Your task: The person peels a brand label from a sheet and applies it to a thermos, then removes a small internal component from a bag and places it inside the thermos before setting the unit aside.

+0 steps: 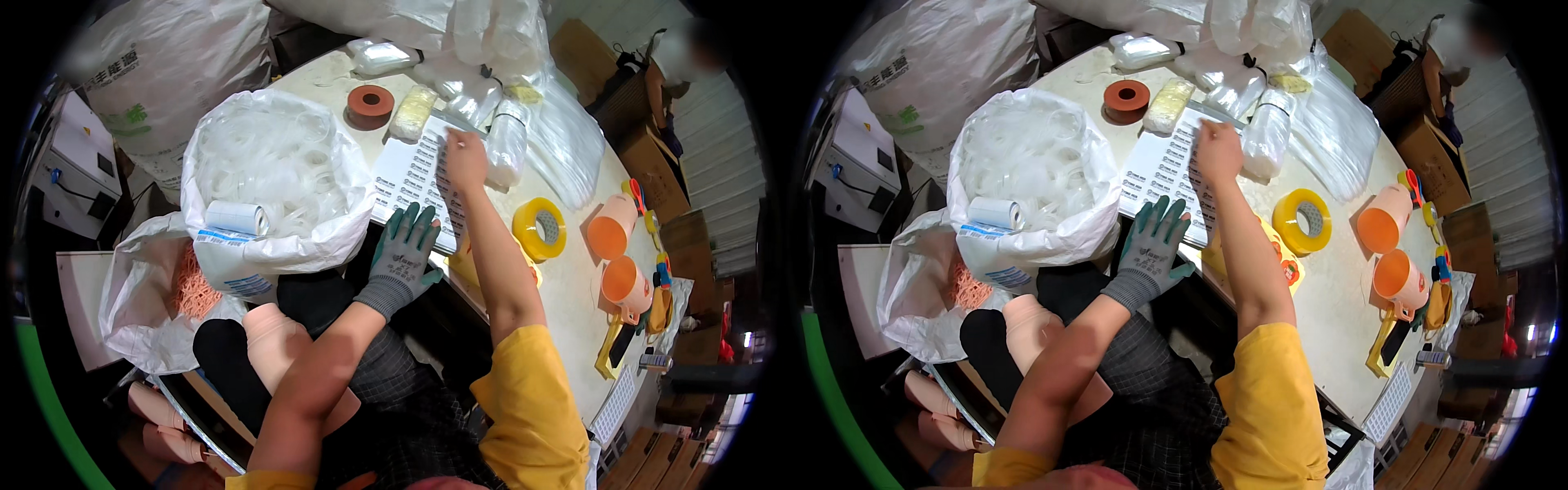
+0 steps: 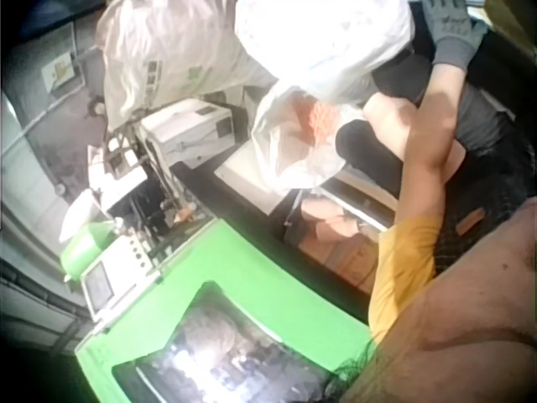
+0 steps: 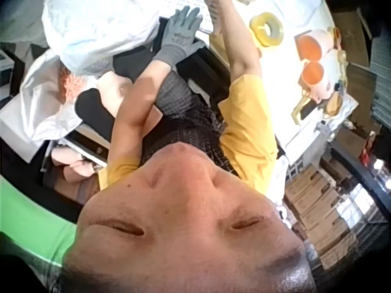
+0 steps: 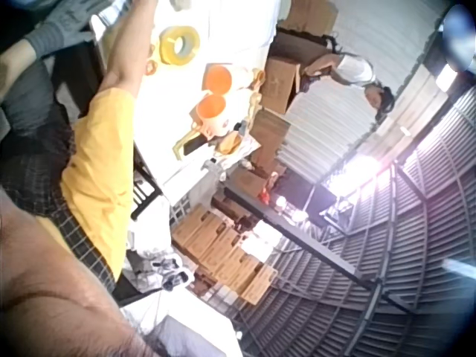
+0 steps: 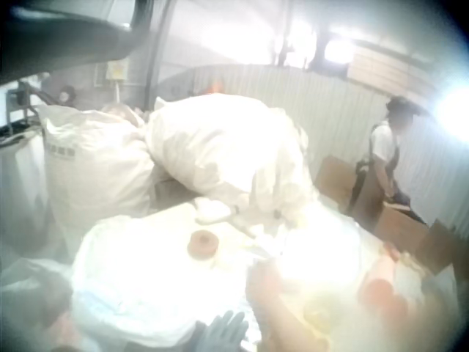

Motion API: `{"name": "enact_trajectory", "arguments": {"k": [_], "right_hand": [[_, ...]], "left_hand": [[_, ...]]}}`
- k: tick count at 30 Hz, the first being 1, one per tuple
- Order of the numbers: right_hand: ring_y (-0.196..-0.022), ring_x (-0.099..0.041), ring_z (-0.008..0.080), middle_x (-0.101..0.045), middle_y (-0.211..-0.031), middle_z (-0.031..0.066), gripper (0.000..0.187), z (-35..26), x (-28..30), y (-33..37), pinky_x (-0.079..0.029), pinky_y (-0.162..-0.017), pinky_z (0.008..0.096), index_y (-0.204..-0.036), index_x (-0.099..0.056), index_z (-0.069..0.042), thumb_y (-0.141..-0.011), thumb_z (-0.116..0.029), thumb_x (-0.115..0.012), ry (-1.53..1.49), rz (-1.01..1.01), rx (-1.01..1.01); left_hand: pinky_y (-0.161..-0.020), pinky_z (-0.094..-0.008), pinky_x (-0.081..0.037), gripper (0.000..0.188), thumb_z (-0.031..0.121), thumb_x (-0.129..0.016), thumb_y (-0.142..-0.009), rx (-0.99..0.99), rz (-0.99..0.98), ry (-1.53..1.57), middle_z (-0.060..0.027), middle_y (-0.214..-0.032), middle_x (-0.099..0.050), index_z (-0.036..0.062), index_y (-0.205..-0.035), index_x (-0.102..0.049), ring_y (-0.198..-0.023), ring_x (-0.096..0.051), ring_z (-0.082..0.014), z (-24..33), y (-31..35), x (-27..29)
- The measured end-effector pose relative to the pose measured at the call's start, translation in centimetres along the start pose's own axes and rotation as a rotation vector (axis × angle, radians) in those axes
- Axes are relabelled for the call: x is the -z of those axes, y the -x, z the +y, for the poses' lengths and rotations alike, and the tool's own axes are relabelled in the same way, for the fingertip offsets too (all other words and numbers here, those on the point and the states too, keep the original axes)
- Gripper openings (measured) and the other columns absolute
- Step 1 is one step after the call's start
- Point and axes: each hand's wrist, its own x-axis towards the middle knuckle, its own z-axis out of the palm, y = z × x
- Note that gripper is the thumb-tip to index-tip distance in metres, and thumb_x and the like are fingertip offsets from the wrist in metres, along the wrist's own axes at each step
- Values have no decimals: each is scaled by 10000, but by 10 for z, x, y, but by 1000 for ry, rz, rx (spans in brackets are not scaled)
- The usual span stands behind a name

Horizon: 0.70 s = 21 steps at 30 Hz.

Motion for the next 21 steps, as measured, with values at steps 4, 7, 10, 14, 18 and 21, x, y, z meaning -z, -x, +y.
{"name": "enact_trajectory", "arguments": {"k": [4,7,10,14,18,21], "right_hand": [[-1029,-673,142,-778,-1139,102,329,-39,13,27,-510,-935,288,-1293,-746,0,-1032,-179,-656,-574,-58,-123],[-995,-653,116,-778,-1138,92,341,-61,46,90,-500,-899,270,-1335,-722,0,-1054,-172,-635,-599,-251,-84],[-934,-629,109,-776,-1143,71,327,-99,70,192,-494,-872,272,-1341,-723,-21,-1066,-166,-620,-526,-467,-166],[-888,-610,180,-775,-1120,65,301,-116,63,303,-517,-851,298,-1240,-773,-55,-942,-57,-729,-535,-686,162],[-825,-575,198,-759,-1073,-32,398,-163,55,341,-516,-692,291,-1142,-812,-154,-757,-59,-842,-395,-604,677],[-809,-562,183,-745,-1065,-42,431,-169,51,342,-501,-650,261,-1151,-818,-190,-732,-97,-861,-265,-515,890]], "left_hand": [[-1318,-565,-107,944,585,-659,-927,54,-142,-69,-182,-1712,-283,63,-1640,-328,-1613,-181,-381,-1,3,21],[-1304,-549,-148,776,594,-633,-945,4,-229,-28,-194,-1631,-425,58,-1499,-538,-1572,-290,-377,26,27,54],[-1200,-524,-347,552,533,-635,-959,-72,-259,112,-131,-1336,-653,64,-1242,-700,-1333,-552,-333,45,114,94],[-949,-465,-496,384,347,-800,-848,235,273,181,-90,-1195,-675,84,-1104,-684,-1090,-647,-301,39,249,132],[-864,-446,-504,376,261,-846,-784,625,478,-55,-58,-1198,-665,96,-1071,-667,-1051,-633,-285,44,319,116],[-864,-461,-497,342,202,-828,-792,706,576,80,-59,-1200,-664,135,-1091,-676,-1073,-631,-292,67,316,91]]}}
